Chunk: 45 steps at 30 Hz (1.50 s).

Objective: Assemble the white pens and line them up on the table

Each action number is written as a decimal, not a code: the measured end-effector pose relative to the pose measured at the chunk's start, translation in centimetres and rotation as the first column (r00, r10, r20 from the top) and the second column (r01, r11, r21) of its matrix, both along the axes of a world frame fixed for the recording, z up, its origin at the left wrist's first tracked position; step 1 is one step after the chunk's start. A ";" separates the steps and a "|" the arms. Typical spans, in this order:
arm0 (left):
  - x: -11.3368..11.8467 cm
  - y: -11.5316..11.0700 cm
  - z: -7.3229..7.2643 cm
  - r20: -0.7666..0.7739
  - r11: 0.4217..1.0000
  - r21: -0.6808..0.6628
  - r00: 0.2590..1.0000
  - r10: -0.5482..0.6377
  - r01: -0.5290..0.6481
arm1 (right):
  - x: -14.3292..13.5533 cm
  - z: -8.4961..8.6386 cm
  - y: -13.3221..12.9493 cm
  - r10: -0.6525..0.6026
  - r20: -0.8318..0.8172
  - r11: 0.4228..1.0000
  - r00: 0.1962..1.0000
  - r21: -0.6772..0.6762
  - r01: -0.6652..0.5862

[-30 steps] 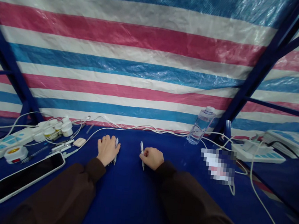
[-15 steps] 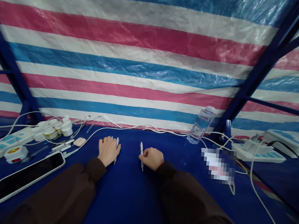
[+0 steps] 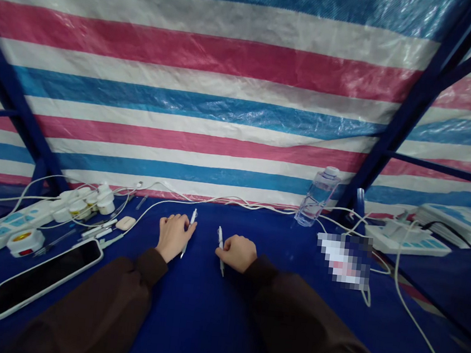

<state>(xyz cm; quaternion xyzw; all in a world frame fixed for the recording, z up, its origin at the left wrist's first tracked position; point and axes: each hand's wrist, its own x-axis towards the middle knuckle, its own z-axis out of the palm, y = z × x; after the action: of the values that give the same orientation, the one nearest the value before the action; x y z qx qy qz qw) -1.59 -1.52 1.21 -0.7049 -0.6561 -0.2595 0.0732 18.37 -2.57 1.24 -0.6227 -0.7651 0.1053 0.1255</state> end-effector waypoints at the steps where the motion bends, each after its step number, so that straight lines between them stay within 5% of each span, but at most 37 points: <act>1: 0.1 0.1 0.1 0.069 1.000 0.027 0.997 -0.014 0.012 | 0.0 0.1 0.0 -0.008 -0.008 1.000 1.000 -0.005 0.008; 7: 0.3 0.5 0.1 0.329 0.977 0.211 0.941 -0.074 0.003 | 0.4 0.3 0.6 -0.102 -0.189 0.995 0.977 -0.021 0.100; 13: 0.3 0.3 0.3 0.352 0.920 0.391 0.926 -0.140 -0.009 | 1.0 -0.6 1.4 -0.184 -0.308 0.981 0.933 -0.006 0.192; 17: 0.6 -0.2 0.6 0.298 0.872 0.482 0.921 -0.249 0.080 | 1.1 -1.7 2.0 -0.107 -0.448 0.967 0.888 0.161 0.198; 20: 0.8 -0.5 0.7 0.237 0.839 0.506 0.903 -0.359 0.201 | 1.2 -2.2 2.5 -0.011 -0.526 0.898 0.850 0.369 0.240; 24: 1.0 -0.8 0.6 0.125 0.792 0.470 0.859 -0.496 0.389 | 1.2 -1.9 2.4 0.095 -0.440 0.788 0.893 0.582 0.203; 29: 1.2 -1.0 0.4 -0.006 0.763 0.422 0.844 -0.537 0.489 | 1.1 -1.2 1.7 0.214 -0.100 0.768 0.972 0.632 -0.104; 33: 1.0 -1.1 0.4 -0.078 0.807 0.402 0.894 -0.441 0.433 | 1.0 -1.2 1.7 0.287 -0.047 0.785 0.957 0.583 -0.207; 38: 1.0 -1.3 0.6 -0.111 0.890 0.295 0.938 -0.330 0.348 | 1.0 -1.2 1.9 0.334 -0.095 0.794 0.938 0.565 -0.226; 45: 1.6 -1.6 0.7 -0.168 0.934 0.200 0.950 -0.265 0.296 | 1.0 -1.0 1.7 0.343 -0.114 0.808 0.932 0.542 -0.231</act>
<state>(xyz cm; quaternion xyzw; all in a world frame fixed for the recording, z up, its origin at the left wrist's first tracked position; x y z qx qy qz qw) -0.04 -3.09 1.94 -0.7949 -0.5088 -0.2897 0.1592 19.34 -0.91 0.26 -0.4275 -0.8331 -0.0238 0.3501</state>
